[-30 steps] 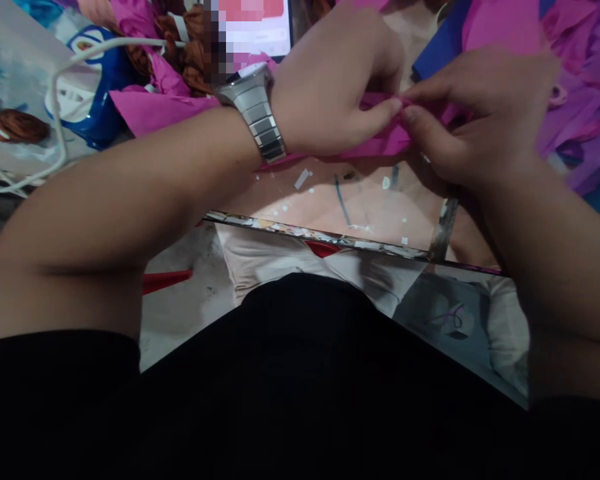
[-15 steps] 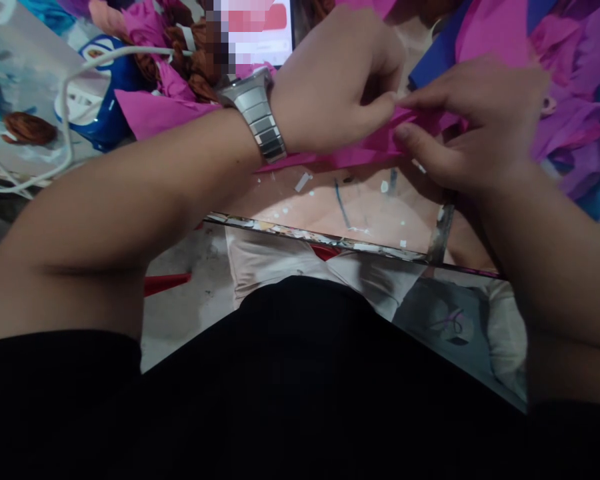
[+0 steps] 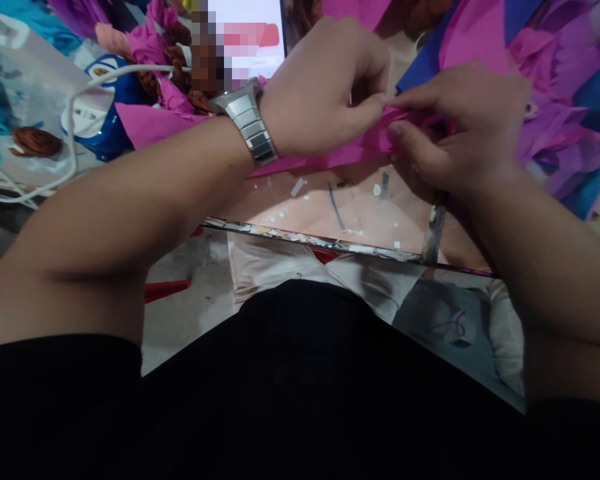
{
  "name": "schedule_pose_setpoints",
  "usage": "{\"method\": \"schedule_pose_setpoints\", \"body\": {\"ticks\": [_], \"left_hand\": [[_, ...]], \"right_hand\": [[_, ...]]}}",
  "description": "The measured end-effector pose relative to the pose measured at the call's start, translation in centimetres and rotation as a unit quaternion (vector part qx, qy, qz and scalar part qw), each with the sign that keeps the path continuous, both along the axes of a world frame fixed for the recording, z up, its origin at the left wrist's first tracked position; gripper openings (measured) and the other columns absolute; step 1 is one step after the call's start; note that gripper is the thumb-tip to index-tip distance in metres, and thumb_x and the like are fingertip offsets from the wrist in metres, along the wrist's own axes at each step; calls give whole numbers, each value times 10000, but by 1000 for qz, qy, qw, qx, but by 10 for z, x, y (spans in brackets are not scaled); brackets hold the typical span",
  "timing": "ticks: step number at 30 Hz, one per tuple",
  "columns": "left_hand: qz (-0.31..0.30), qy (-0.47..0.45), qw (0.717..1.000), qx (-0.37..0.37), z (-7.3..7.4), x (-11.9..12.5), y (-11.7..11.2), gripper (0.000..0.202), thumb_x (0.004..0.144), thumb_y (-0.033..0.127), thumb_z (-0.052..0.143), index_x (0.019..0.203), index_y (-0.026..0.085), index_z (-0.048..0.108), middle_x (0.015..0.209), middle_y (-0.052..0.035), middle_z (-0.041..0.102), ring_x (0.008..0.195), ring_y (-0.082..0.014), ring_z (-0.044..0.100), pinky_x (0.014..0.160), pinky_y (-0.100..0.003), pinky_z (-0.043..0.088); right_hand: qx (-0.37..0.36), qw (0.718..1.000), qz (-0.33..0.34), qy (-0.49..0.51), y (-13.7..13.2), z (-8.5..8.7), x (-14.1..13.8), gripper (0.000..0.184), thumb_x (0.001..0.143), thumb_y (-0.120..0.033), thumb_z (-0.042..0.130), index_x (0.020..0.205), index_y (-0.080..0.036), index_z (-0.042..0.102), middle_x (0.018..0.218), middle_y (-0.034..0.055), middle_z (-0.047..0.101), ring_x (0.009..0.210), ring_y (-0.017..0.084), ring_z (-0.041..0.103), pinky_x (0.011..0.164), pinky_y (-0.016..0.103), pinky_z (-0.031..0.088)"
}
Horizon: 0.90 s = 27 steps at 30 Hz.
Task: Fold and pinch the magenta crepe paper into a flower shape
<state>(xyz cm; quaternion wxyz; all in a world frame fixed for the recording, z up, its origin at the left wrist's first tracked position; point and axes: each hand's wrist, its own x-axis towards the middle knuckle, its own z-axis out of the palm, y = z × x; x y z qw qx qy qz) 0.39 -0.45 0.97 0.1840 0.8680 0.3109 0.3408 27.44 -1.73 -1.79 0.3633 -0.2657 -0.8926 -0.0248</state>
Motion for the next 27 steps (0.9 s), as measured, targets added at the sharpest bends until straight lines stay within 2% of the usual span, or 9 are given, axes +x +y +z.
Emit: {"method": "schedule_pose_setpoints", "body": {"ticks": [3,7,10,13,15,16,19,22,27], "left_hand": [[-38,-29,998,-26,-7,-2,2,405,882,368,555,888,105,863,712,-39,605,707,-80,448,870,-371,354],[-40,-13,999,-29,-8,-1,1,234,910,223,674,940,118,880,724,-10,629,726,-72,476,870,-347,357],[-30,-11,999,-26,-6,0,1,223,913,192,654,925,112,862,741,-11,644,730,-64,479,865,-348,348],[-35,0,999,-22,-6,-1,0,263,923,245,624,950,127,857,762,-21,651,735,-78,467,859,-363,340],[-55,-4,998,-10,-6,-1,-1,248,869,272,621,910,144,830,723,-15,622,702,-85,446,835,-361,335],[-47,7,998,-29,-7,-2,-1,277,925,283,609,948,134,841,772,-33,648,730,-98,460,846,-369,335],[-50,-17,998,-44,-9,-3,0,294,917,333,586,918,154,820,766,-41,621,722,-116,428,841,-386,305],[-68,-9,998,-13,-10,-3,0,277,875,366,616,931,178,812,754,-29,630,716,-112,443,837,-378,306],[-37,5,999,-34,-1,-2,-10,311,949,236,605,988,74,867,800,-72,662,737,-106,471,845,-349,302]], "right_hand": [[-19,1000,-8,-7,-1,-1,0,232,1140,-387,779,1304,-258,880,1050,17,825,963,213,814,833,428,493],[-19,1000,3,6,0,-3,-1,202,1136,-379,777,1264,-247,863,1031,21,822,944,201,804,812,407,472],[-1,1000,14,23,1,-4,-2,202,1115,-394,798,1237,-241,852,983,21,807,886,191,787,778,391,455],[-1,1000,14,23,1,-3,-2,197,1130,-389,773,1225,-237,855,965,27,793,864,186,765,781,388,464],[-8,1000,14,22,1,-2,-2,191,1137,-382,765,1222,-237,854,993,28,800,895,193,774,819,395,485],[-11,1000,17,22,1,-1,-2,185,1136,-379,770,1222,-236,850,1012,27,806,914,196,783,829,397,486],[-15,1000,20,19,-1,-1,-3,152,1134,-356,781,1206,-234,835,1033,23,814,934,189,795,845,393,478],[1,1000,14,24,-1,-2,-5,112,1114,-323,789,1176,-237,825,994,15,801,913,185,787,845,389,467],[-12,999,21,31,0,-3,-6,104,1105,-332,806,1155,-241,816,970,14,785,879,176,758,802,378,446]]}}
